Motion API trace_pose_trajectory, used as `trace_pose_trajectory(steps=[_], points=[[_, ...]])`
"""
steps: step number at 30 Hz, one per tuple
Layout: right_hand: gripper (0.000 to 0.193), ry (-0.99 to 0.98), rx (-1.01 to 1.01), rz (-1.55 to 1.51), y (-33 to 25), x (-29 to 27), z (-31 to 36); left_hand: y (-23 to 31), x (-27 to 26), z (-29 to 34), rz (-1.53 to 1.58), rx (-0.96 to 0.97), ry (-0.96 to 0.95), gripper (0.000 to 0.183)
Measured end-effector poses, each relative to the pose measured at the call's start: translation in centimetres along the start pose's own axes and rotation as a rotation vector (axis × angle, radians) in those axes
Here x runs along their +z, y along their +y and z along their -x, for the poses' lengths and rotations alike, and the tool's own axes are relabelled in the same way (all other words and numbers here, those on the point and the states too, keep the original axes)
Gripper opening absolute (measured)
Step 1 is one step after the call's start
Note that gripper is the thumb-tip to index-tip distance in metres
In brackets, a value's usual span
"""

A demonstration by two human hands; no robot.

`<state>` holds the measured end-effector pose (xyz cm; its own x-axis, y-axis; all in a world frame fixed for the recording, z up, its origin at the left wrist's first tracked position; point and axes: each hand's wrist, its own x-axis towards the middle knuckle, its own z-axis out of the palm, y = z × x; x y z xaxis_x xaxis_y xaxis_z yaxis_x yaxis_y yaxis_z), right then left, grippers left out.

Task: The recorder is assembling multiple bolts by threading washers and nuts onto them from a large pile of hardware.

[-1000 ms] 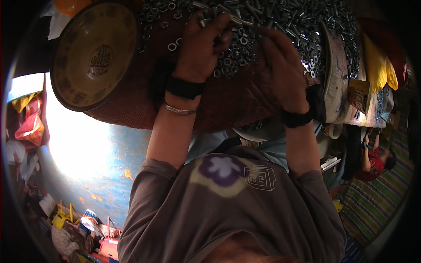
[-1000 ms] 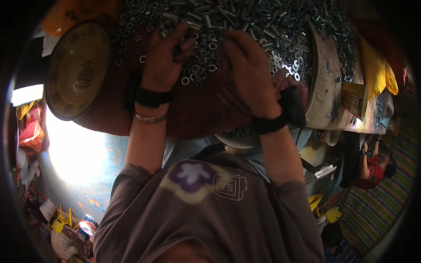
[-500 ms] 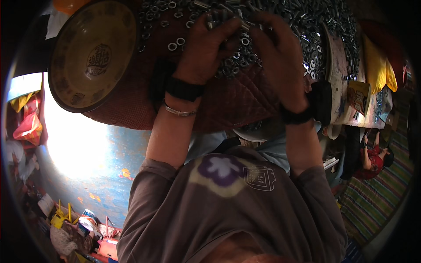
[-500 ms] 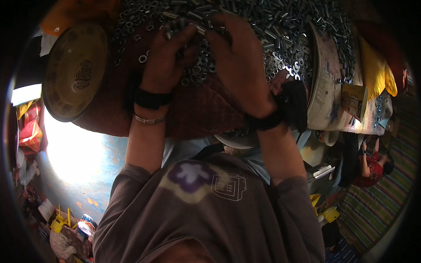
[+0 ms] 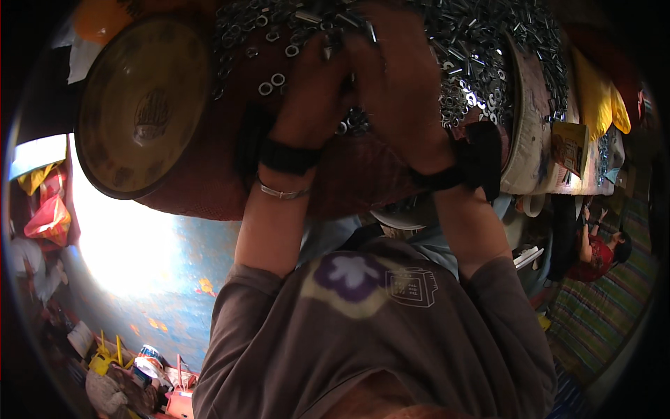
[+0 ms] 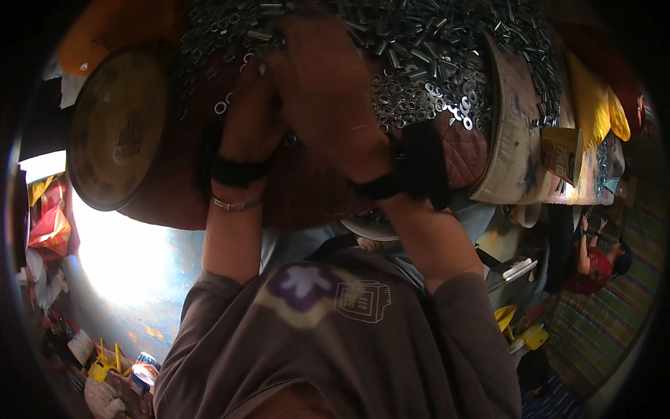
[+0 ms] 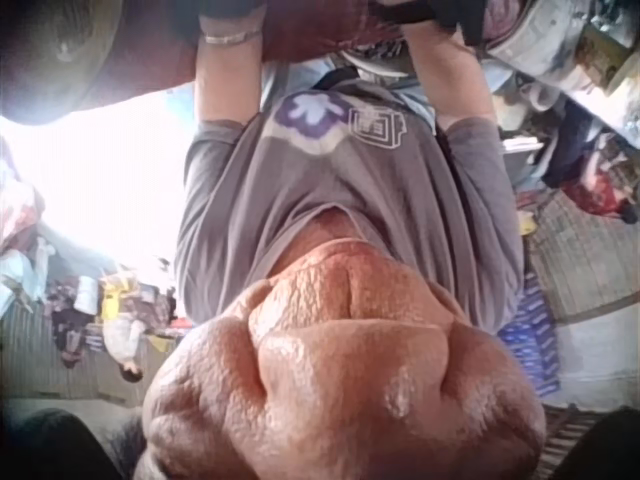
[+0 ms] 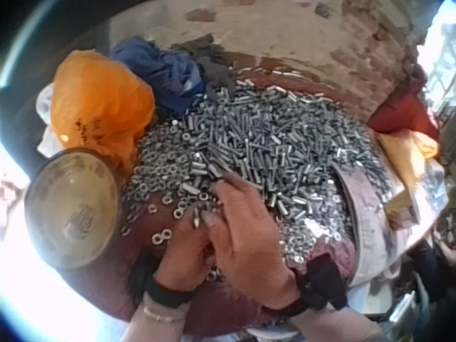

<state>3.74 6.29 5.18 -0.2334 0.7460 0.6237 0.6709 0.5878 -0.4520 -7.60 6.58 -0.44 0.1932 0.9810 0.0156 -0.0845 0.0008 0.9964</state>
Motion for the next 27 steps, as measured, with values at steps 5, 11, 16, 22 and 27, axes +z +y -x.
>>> trace_pose_trajectory(steps=[5,11,16,22,27], points=[[0.027,0.120,-0.083,-0.047,-0.1,1.1,-0.2,-1.8,-1.0,-0.4,-0.614,0.638,-0.007,0.027],[0.031,0.175,-0.128,-0.085,0.4,2.5,0.8,-2.2,-0.1,-0.8,0.047,0.286,-0.061,0.030],[0.021,0.100,0.033,-0.022,3.5,0.2,0.2,-1.7,-0.5,0.1,-0.122,0.328,0.041,0.025],[0.015,-0.018,0.166,0.277,10.2,-0.1,1.4,0.9,0.3,0.0,0.712,-0.174,0.048,0.020],[0.018,-0.112,0.113,0.391,10.1,0.5,1.1,0.4,0.3,0.0,0.751,-0.117,0.043,0.024]])
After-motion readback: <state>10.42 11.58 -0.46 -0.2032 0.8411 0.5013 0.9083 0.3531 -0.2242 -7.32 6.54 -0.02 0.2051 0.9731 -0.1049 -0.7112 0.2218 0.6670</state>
